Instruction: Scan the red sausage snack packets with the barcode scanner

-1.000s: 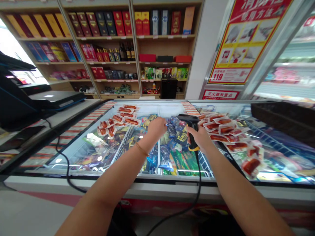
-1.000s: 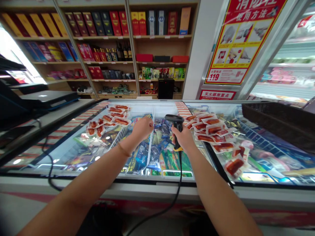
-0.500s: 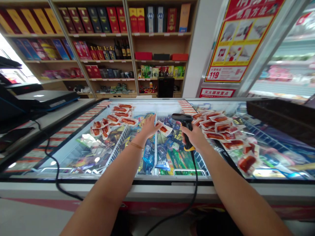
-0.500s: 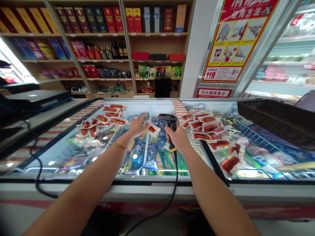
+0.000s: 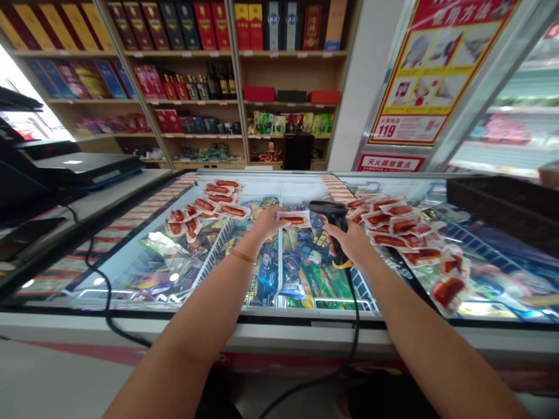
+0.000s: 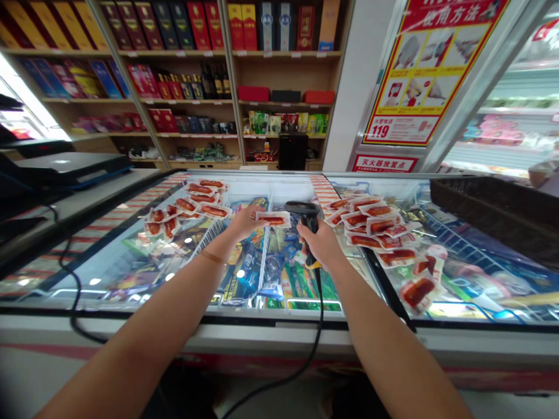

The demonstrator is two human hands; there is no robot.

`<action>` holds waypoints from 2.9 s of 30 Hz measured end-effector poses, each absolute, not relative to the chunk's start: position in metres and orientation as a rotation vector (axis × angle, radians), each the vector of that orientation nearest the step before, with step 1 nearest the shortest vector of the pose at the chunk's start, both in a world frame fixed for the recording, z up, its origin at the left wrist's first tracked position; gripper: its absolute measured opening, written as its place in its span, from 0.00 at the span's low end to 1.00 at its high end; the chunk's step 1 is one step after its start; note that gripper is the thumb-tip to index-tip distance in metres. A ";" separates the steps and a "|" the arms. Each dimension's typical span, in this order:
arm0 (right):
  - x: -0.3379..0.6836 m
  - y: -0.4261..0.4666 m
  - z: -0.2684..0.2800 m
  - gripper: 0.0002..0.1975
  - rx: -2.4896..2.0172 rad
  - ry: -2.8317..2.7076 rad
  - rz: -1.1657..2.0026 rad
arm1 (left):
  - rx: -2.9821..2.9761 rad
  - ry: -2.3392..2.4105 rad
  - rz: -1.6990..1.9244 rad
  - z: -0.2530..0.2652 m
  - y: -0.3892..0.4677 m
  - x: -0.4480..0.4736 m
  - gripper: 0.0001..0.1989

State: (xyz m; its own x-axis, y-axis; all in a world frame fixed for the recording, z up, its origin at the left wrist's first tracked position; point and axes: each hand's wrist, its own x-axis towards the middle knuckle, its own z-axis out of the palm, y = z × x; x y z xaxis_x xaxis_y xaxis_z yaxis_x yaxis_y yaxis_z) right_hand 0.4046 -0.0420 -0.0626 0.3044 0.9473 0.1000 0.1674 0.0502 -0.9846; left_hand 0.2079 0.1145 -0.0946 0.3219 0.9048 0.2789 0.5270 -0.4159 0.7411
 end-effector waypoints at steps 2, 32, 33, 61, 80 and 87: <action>0.404 -0.043 -0.062 0.12 -1.412 -1.114 0.836 | 1.946 1.239 0.953 -0.097 0.116 0.210 0.19; 0.375 -0.061 -0.062 0.13 -1.414 -1.477 0.803 | 1.621 1.236 1.668 -0.086 0.103 0.210 0.12; 0.375 -0.061 -0.062 0.13 -1.415 -1.481 0.799 | 1.627 1.230 1.678 -0.086 0.103 0.210 0.11; 0.405 -0.059 -0.042 0.10 -1.438 -1.266 0.764 | 1.287 1.134 1.475 -0.088 0.096 0.232 0.08; 0.588 -0.139 -0.021 0.11 -1.591 -0.721 0.503 | 1.898 0.931 1.106 -0.051 0.033 0.482 0.12; 0.580 -0.133 -0.029 0.11 -1.622 -0.728 0.510 | 2.046 0.872 1.053 -0.057 0.026 0.480 0.18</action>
